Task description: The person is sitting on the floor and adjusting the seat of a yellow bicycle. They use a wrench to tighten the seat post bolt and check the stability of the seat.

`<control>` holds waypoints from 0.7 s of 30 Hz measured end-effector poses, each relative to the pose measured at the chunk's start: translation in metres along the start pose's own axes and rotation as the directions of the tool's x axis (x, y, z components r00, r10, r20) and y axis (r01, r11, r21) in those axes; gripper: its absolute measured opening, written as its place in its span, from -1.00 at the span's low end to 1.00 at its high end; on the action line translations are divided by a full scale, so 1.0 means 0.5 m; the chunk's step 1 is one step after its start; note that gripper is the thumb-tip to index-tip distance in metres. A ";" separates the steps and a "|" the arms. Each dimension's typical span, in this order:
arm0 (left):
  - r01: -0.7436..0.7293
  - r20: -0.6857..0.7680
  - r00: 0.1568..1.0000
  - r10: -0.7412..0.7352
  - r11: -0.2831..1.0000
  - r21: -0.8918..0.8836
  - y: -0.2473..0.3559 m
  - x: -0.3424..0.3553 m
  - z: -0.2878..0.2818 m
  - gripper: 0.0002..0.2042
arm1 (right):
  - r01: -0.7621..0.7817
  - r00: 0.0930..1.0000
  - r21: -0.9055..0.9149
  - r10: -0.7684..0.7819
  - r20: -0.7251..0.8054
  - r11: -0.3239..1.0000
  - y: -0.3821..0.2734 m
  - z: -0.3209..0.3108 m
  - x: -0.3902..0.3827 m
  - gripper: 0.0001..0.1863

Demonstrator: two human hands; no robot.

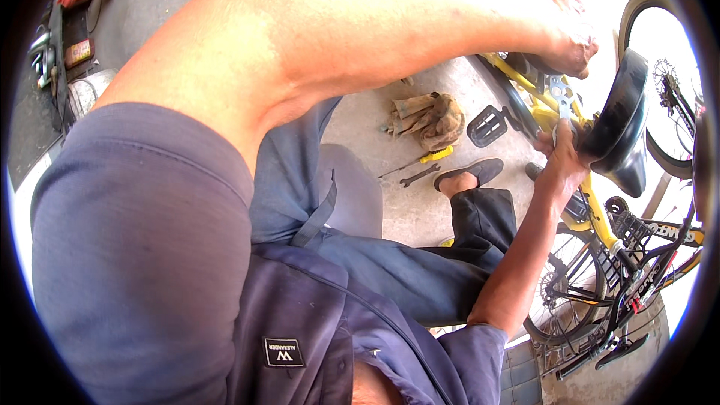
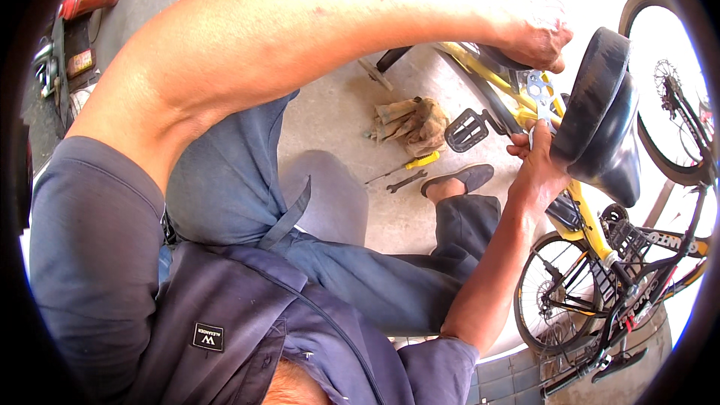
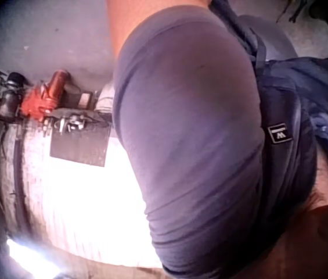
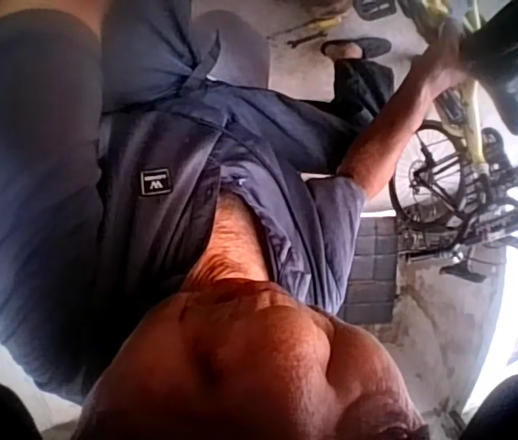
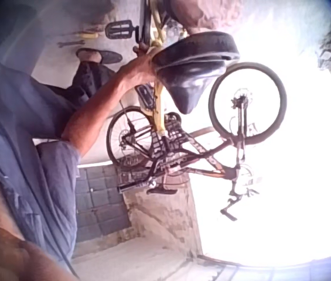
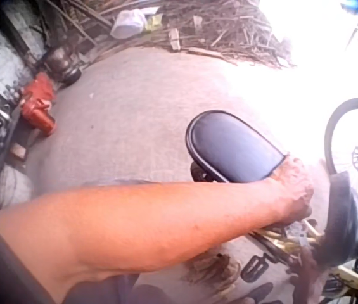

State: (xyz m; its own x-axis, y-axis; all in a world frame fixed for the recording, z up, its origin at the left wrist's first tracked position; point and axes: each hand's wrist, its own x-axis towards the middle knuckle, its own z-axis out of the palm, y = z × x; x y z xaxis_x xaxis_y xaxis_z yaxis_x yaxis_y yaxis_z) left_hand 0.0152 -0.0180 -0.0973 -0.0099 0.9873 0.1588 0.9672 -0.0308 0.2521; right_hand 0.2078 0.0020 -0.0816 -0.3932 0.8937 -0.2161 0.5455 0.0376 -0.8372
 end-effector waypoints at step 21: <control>0.032 0.012 0.999 -0.032 0.999 -0.042 0.003 0.004 -0.016 -0.66 | -0.065 0.998 -0.137 0.066 0.000 0.988 -0.009 -0.004 -0.002 -0.71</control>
State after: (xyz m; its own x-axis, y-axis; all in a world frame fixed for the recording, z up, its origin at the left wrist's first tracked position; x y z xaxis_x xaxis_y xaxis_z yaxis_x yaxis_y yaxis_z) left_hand 0.0146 -0.0172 -0.0889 -0.0379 0.9895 0.1397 0.9548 -0.0054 0.2973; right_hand 0.2074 0.0018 -0.0765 -0.3563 0.8944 -0.2703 0.6661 0.0403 -0.7447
